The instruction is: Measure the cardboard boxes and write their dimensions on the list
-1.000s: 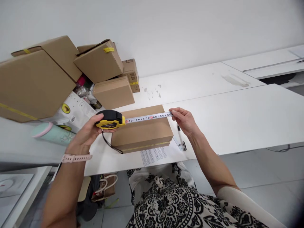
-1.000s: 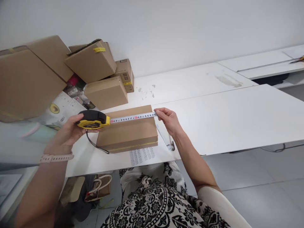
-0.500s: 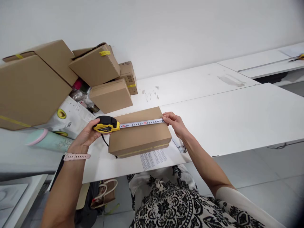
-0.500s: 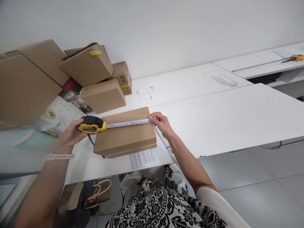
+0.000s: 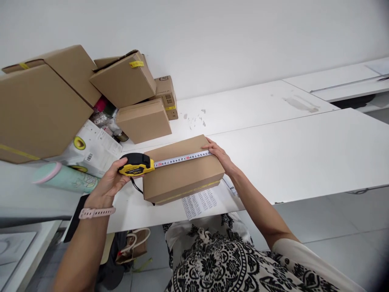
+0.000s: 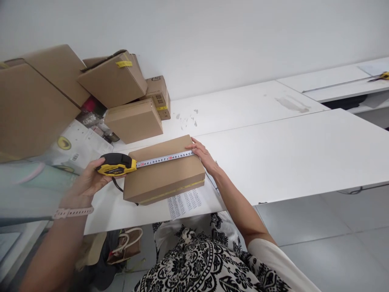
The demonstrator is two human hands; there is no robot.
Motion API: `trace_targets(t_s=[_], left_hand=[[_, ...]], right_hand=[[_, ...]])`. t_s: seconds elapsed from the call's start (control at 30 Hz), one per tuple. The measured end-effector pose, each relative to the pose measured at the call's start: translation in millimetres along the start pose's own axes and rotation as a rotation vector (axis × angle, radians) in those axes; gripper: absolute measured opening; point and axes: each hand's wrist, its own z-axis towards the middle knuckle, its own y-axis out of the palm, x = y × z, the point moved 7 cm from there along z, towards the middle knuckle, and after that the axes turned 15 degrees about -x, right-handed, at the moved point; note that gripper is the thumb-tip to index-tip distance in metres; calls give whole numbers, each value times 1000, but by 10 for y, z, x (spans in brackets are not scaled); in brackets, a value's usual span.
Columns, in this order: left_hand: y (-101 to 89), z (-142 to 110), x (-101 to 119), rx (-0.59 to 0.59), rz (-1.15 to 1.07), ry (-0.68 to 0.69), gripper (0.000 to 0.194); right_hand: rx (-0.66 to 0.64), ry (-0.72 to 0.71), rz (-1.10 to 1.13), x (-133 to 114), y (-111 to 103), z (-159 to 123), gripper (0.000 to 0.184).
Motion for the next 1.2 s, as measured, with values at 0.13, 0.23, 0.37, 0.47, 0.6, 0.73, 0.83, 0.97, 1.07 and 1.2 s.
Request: trace_targets(t_s=[0.13,0.23,0.37,0.47,0.6,0.73,0.83,0.97,1.07,1.2], left_hand=[[-20,-212,-67,63,9,-50,22],[-59,-361,-93,73,17,-85,24],[-205,-515,-87,96,15,-88,24],[-391,-593,-82,134,20,-65,22],[-622,-650,-113,182,23,-66,24],[-726,-661,-136,198,-13,-76,22],[-749,-649,-152,184,-49,-82,21],[-777,-635,-176,170,-69,-81,22],[-790,-637,-190,175,-70,-79,22],[-799,-632,-187,173,-84,-64,23]], right_hand=[[-10,23,-33,-68,15,-4,26],[-42,26,-47,-99,77,-17,25],[-56,42,-44,-86,129,-32,24],[-52,64,-40,-53,129,-37,23],[-46,25,-48,-28,105,-30,23],[-60,17,-35,24,102,-12,23],[-47,33,-24,50,99,-8,23],[-39,32,4,60,100,-10,23],[-47,33,-2,73,97,-9,23],[-51,40,-30,92,88,-2,23]])
